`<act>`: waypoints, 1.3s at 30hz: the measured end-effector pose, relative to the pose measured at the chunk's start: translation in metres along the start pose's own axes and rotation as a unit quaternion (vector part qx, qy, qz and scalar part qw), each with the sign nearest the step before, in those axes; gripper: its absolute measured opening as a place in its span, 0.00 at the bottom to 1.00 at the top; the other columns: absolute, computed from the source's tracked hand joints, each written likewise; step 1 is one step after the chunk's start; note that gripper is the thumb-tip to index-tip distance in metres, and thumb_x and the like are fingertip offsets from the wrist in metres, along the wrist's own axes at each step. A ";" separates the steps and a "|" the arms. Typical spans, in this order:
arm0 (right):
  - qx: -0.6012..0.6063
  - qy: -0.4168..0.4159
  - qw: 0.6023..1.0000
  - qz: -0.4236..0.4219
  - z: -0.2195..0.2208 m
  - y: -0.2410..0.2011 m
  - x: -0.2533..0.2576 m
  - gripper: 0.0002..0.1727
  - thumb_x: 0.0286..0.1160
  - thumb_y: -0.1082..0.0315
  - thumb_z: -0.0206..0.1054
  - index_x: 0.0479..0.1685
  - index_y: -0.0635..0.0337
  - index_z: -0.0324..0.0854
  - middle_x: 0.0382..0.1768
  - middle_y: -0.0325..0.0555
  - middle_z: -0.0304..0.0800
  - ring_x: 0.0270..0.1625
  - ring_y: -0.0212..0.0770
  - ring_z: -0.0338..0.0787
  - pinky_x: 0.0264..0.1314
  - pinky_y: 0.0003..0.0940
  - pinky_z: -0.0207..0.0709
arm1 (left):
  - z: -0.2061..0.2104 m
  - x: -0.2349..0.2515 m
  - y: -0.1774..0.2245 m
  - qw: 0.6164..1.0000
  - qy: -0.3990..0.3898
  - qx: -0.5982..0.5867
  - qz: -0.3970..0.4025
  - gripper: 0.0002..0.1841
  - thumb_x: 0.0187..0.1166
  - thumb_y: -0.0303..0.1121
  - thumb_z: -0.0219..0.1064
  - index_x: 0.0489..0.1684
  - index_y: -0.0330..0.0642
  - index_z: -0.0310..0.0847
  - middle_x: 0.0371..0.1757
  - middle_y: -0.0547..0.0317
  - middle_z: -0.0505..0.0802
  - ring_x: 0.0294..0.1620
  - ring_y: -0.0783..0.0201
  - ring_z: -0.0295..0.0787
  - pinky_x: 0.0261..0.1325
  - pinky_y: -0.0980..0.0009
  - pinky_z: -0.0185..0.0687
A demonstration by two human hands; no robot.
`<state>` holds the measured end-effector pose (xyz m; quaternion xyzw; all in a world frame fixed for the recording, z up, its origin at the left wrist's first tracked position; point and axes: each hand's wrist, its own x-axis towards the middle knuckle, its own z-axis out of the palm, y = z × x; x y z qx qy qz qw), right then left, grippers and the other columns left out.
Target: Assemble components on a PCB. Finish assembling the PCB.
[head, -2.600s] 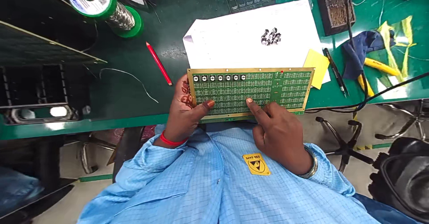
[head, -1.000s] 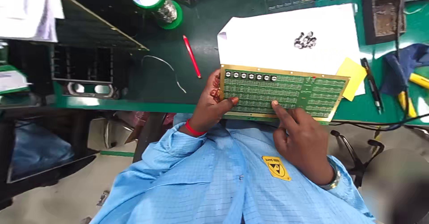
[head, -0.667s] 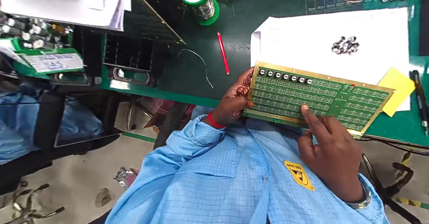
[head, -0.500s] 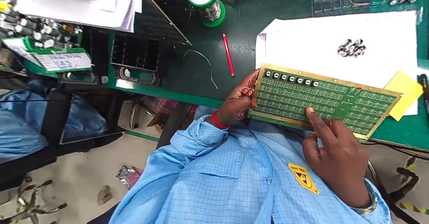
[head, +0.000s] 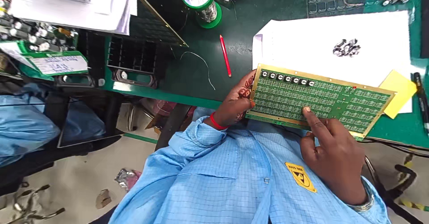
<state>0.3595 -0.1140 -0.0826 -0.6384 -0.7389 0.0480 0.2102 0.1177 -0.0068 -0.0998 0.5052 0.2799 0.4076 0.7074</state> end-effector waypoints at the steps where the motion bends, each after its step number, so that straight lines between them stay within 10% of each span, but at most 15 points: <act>1: 0.001 0.000 1.000 -0.001 0.000 0.000 0.000 0.28 0.74 0.66 0.51 0.71 0.54 0.87 0.30 0.56 0.83 0.28 0.53 0.82 0.24 0.44 0.65 | 0.000 0.000 0.000 1.000 0.001 0.005 0.001 0.42 0.61 0.15 0.52 0.87 0.38 0.53 0.66 0.67 0.86 0.59 0.76 0.86 0.61 0.74 0.85; 39: 0.027 0.018 0.999 0.012 0.003 -0.003 0.001 0.28 0.66 0.69 0.58 0.68 0.51 0.90 0.25 0.47 0.82 0.28 0.47 0.83 0.27 0.39 0.71 | 0.011 0.000 -0.001 0.993 0.069 0.091 0.026 0.34 0.72 0.17 0.56 0.83 0.45 0.57 0.64 0.75 0.89 0.60 0.75 0.89 0.65 0.74 0.87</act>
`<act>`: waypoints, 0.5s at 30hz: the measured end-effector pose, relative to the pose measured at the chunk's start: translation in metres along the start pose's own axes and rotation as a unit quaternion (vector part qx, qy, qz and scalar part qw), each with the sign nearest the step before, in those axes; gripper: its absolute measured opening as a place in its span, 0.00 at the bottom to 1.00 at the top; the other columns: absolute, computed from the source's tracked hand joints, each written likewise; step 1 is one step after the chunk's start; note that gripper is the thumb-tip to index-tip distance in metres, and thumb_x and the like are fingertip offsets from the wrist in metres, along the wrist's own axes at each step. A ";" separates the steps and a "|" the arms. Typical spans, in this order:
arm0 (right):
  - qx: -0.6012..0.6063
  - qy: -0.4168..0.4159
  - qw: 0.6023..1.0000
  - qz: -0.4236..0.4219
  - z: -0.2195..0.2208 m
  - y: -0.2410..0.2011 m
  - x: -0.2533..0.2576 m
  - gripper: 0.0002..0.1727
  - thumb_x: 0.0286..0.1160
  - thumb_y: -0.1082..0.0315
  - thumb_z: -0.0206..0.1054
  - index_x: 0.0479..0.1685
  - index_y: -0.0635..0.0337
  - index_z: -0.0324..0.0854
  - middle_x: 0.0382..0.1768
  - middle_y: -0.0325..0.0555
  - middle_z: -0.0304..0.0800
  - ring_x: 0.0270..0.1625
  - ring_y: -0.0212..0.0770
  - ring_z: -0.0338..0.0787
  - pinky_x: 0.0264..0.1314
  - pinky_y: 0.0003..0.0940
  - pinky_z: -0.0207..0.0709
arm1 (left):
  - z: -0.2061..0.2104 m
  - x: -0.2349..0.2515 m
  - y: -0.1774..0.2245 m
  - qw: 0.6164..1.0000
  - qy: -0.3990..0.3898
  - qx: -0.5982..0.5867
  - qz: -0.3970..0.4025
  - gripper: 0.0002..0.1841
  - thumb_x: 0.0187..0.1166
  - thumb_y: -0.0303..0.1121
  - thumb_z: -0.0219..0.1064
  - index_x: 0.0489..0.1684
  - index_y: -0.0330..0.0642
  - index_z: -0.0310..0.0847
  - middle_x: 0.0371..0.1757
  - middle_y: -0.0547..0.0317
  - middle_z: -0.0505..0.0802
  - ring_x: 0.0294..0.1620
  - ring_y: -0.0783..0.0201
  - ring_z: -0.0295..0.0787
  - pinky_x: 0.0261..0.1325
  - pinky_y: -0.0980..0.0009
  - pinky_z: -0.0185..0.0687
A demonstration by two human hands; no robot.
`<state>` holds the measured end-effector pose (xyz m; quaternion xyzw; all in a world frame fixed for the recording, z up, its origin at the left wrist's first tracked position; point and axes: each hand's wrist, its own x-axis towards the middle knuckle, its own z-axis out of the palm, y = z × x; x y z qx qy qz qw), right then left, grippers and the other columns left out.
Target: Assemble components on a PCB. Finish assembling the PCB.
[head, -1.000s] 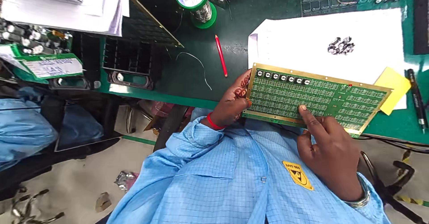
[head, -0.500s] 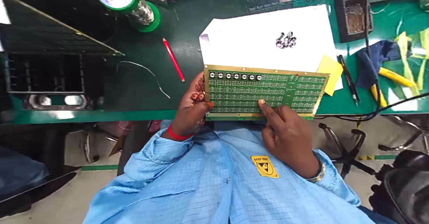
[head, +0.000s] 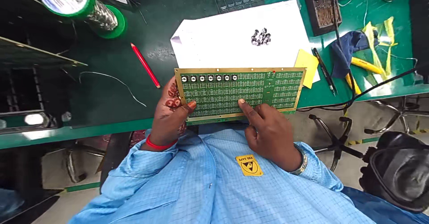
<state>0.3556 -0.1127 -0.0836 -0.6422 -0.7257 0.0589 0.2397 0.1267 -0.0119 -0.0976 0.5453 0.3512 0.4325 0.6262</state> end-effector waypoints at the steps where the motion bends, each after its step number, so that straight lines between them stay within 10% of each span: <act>1: 0.000 0.000 1.000 -0.001 0.000 0.000 0.000 0.28 0.66 0.69 0.57 0.68 0.51 0.90 0.26 0.48 0.83 0.29 0.47 0.83 0.27 0.39 0.71 | 0.000 0.000 0.000 1.000 0.001 0.003 0.000 0.34 0.72 0.17 0.57 0.83 0.45 0.57 0.64 0.75 0.89 0.61 0.75 0.89 0.65 0.74 0.86; 15: 0.007 0.003 1.000 0.004 0.000 -0.001 0.001 0.28 0.63 0.69 0.60 0.66 0.51 0.90 0.27 0.47 0.84 0.28 0.46 0.83 0.27 0.38 0.71 | 0.001 0.001 0.001 1.000 0.001 0.021 0.011 0.33 0.72 0.19 0.56 0.82 0.45 0.56 0.62 0.78 0.89 0.61 0.76 0.89 0.66 0.75 0.85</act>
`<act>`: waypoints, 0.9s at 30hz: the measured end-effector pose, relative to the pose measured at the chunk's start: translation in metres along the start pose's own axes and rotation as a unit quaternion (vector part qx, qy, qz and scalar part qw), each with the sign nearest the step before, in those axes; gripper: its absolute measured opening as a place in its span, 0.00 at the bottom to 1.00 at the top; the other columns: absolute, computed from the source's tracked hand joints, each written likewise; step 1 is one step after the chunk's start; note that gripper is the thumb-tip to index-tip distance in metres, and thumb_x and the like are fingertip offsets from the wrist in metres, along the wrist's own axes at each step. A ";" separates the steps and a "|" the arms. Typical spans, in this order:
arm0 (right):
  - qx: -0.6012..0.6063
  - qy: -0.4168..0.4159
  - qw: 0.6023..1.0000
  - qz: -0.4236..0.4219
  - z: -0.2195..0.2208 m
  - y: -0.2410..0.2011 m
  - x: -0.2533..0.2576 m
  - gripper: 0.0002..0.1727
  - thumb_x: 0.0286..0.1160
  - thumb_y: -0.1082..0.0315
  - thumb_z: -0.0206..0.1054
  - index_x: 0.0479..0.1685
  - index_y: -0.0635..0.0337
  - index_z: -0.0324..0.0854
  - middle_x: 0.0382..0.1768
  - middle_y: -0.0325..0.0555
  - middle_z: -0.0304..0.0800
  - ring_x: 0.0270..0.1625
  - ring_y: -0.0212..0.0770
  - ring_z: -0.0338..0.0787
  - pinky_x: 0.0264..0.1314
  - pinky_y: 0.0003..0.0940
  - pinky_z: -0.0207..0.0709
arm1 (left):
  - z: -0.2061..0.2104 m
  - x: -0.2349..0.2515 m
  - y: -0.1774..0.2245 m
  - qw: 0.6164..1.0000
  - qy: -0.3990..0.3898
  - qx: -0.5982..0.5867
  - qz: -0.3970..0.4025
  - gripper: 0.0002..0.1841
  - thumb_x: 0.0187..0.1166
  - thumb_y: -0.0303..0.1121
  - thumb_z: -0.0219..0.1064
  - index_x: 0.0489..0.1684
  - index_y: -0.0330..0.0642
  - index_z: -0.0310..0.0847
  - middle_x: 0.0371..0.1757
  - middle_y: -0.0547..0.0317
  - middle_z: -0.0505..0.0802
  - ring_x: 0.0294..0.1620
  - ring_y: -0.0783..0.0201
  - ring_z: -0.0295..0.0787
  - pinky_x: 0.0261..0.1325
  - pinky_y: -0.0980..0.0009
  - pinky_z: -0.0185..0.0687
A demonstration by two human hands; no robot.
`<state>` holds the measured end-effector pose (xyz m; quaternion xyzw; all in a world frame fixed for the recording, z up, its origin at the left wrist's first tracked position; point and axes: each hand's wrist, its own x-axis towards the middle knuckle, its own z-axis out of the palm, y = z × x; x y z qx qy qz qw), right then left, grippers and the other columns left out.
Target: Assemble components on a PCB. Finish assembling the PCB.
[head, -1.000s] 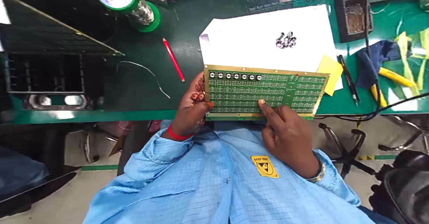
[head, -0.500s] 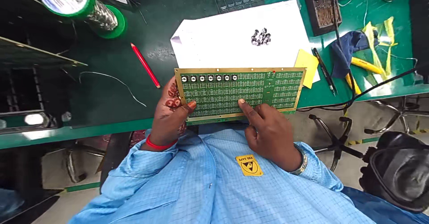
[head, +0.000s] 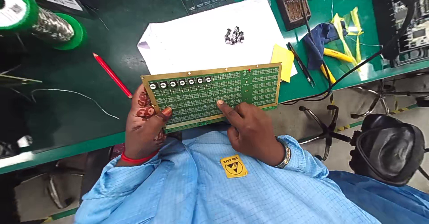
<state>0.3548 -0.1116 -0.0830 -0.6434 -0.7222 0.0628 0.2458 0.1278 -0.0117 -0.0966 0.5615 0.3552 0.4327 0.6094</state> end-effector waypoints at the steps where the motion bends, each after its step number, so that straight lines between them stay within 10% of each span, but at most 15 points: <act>1: -0.001 0.001 1.000 -0.002 0.000 0.000 0.000 0.28 0.63 0.69 0.60 0.66 0.51 0.90 0.27 0.47 0.84 0.28 0.46 0.83 0.27 0.38 0.71 | 0.000 0.000 0.000 1.000 0.003 -0.001 0.000 0.33 0.72 0.18 0.56 0.81 0.45 0.55 0.62 0.78 0.89 0.61 0.76 0.89 0.65 0.74 0.86; 27: 0.002 0.002 1.000 -0.006 0.003 0.002 -0.002 0.29 0.63 0.68 0.60 0.69 0.51 0.89 0.28 0.46 0.83 0.29 0.46 0.83 0.27 0.37 0.70 | 0.004 0.001 0.001 1.000 0.014 -0.006 0.004 0.33 0.72 0.17 0.55 0.81 0.43 0.54 0.63 0.75 0.89 0.61 0.73 0.89 0.67 0.72 0.86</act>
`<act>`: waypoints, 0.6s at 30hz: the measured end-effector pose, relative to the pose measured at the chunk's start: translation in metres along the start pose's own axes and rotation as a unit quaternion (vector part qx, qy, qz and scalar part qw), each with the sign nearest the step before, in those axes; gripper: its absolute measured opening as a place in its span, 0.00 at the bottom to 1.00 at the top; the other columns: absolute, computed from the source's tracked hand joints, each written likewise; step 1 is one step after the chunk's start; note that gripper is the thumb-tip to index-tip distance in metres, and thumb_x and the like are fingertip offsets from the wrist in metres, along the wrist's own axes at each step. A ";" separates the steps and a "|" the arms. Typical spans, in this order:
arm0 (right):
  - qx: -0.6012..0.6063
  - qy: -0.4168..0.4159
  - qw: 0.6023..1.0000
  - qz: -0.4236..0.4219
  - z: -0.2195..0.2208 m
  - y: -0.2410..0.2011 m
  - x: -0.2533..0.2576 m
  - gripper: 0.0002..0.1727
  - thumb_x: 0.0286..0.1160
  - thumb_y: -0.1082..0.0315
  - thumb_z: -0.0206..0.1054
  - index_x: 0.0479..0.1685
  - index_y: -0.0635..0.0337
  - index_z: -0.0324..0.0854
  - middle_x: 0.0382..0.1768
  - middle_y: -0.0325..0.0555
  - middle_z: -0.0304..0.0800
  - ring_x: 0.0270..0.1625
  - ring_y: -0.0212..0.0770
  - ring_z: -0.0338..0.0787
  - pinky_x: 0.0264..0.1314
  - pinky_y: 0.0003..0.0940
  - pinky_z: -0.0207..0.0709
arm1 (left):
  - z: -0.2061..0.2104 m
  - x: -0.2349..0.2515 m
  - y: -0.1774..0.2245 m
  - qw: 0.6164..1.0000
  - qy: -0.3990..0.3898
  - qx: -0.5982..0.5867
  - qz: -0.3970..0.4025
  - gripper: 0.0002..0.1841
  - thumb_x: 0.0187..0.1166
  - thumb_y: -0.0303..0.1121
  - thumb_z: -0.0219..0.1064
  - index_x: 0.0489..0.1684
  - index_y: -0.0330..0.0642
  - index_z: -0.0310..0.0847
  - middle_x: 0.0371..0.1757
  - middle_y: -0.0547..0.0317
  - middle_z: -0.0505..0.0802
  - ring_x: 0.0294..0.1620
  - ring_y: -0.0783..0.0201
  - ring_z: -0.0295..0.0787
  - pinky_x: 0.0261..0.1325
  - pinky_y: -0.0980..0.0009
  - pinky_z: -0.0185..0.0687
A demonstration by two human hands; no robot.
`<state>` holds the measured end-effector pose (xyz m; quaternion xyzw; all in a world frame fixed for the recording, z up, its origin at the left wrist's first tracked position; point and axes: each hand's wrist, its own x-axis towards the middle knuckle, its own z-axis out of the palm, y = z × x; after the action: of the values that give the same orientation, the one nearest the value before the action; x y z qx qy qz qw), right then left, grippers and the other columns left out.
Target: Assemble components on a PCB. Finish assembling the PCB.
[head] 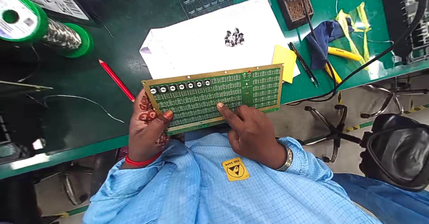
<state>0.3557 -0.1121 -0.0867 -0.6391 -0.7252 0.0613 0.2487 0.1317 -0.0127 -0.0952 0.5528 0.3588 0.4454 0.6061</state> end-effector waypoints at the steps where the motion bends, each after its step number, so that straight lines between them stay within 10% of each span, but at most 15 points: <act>1: 0.003 0.001 1.000 -0.001 0.000 0.000 0.000 0.29 0.63 0.68 0.60 0.69 0.51 0.89 0.28 0.46 0.83 0.29 0.46 0.83 0.27 0.37 0.69 | 0.000 0.000 0.000 1.000 0.000 0.001 0.000 0.33 0.72 0.17 0.55 0.81 0.43 0.55 0.63 0.75 0.89 0.61 0.73 0.89 0.67 0.72 0.86; 9: 0.140 0.059 0.988 -0.005 0.002 0.011 -0.005 0.22 0.67 0.72 0.59 0.59 0.62 0.92 0.31 0.48 0.87 0.32 0.41 0.83 0.33 0.32 0.75 | -0.002 0.000 0.000 1.000 -0.001 -0.003 -0.005 0.33 0.73 0.18 0.55 0.81 0.44 0.55 0.62 0.76 0.89 0.61 0.74 0.89 0.66 0.72 0.86; 18: 0.427 0.189 0.873 0.141 -0.031 0.051 -0.018 0.06 0.71 0.76 0.73 0.44 0.60 0.92 0.53 0.39 0.90 0.54 0.30 0.91 0.54 0.26 0.90 | -0.011 -0.003 0.003 0.998 -0.009 -0.052 -0.020 0.29 0.74 0.18 0.52 0.78 0.49 0.62 0.60 0.75 0.91 0.59 0.73 0.90 0.64 0.73 0.87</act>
<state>0.4160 -0.1273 -0.0854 -0.5660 -0.4696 0.2772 0.6182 0.1201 -0.0115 -0.0937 0.5171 0.3404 0.4467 0.6459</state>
